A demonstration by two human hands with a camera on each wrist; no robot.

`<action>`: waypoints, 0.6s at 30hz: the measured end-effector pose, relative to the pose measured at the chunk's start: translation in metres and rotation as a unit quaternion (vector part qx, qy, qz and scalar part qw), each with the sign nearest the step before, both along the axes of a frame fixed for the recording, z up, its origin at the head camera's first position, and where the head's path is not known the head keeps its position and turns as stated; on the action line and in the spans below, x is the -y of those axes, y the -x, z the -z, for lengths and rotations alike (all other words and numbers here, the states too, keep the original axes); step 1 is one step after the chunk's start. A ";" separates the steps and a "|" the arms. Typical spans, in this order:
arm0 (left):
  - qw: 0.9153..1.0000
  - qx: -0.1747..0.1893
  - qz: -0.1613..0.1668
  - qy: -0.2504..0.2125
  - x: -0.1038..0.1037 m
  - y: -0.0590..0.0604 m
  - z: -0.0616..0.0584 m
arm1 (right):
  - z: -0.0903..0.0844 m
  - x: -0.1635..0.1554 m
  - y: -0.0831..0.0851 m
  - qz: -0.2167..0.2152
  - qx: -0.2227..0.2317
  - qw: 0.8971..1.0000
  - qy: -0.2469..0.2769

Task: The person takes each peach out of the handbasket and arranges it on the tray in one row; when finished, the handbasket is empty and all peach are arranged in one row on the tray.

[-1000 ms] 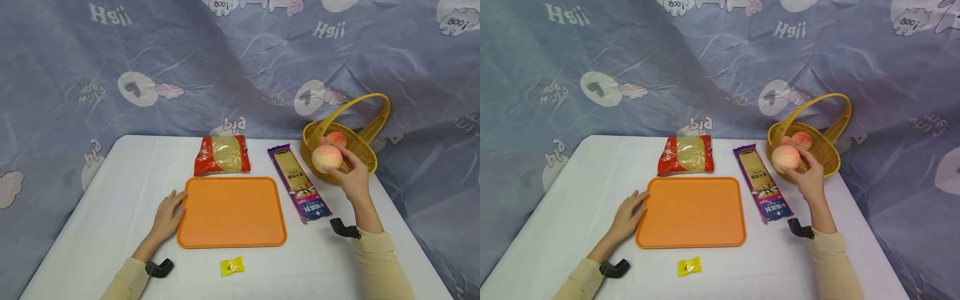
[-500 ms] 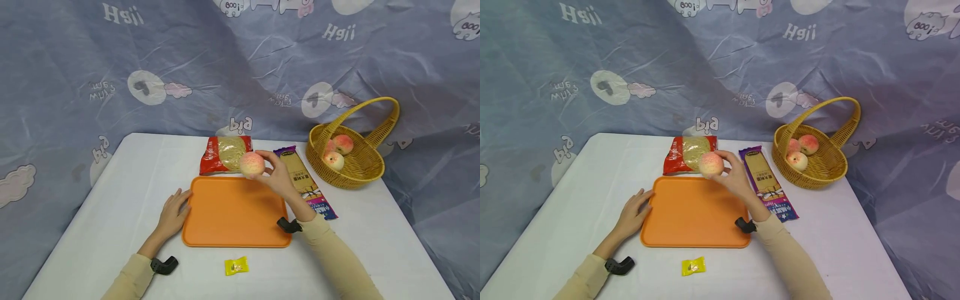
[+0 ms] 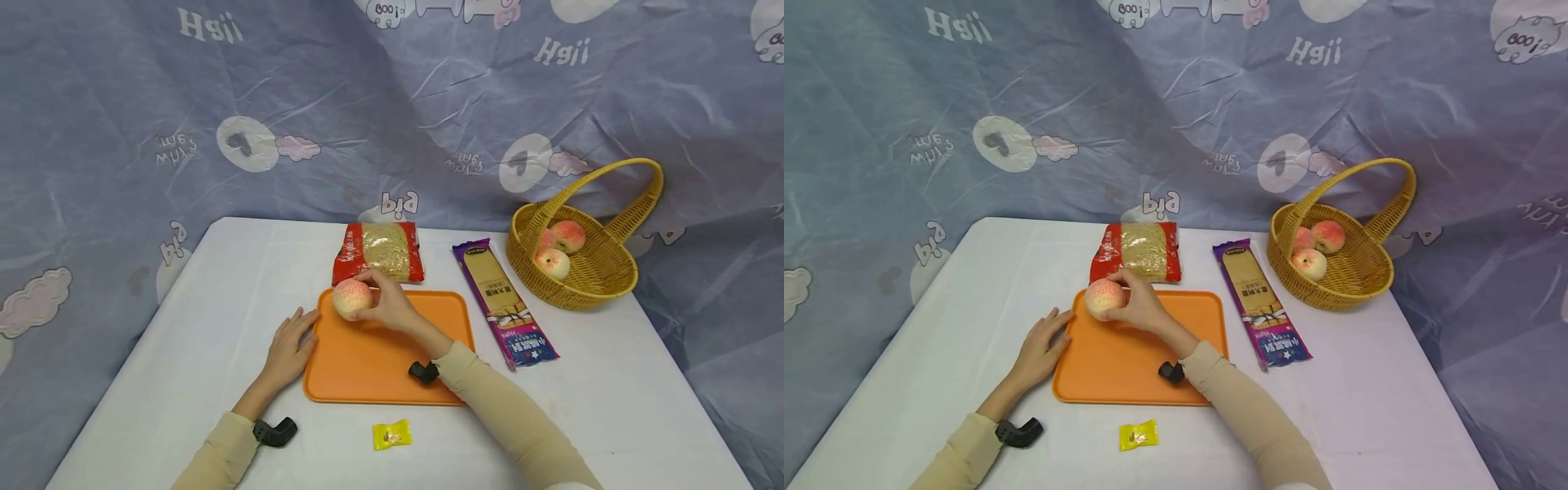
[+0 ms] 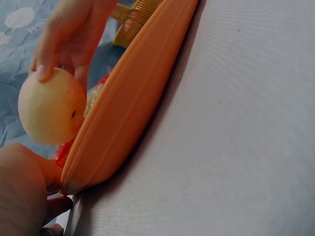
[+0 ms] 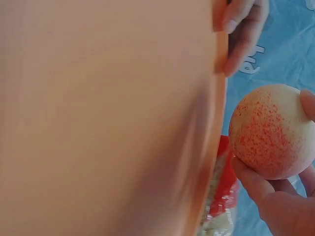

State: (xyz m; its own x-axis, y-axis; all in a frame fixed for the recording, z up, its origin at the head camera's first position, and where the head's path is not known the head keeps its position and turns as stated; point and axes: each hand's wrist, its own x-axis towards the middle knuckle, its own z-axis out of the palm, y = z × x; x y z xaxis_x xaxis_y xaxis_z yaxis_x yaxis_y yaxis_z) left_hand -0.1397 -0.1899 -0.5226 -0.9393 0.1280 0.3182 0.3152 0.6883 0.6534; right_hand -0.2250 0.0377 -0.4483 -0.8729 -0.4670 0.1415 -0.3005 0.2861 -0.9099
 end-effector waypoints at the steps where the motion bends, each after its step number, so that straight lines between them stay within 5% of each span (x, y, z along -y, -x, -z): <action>1: 1.000 0.003 0.001 -0.002 0.000 0.000 0.000 | 0.003 0.001 0.001 -0.003 0.006 1.000 0.003; 10: 1.000 0.004 0.002 -0.004 0.000 -0.001 0.000 | 0.019 0.007 0.003 -0.066 0.078 0.993 0.064; 18: 1.000 0.009 0.002 0.000 0.001 0.000 -0.001 | 0.025 0.013 -0.004 -0.137 0.081 0.985 0.063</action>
State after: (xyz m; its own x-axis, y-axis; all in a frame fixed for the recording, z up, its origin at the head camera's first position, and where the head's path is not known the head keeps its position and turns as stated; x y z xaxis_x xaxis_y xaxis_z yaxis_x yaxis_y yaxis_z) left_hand -0.1401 -0.1912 -0.5217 -0.9444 0.1325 0.3008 0.3063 0.6865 0.6595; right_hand -0.2213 0.0246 -0.4736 -0.7322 -0.6759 0.0837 -0.1992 0.0950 -0.9753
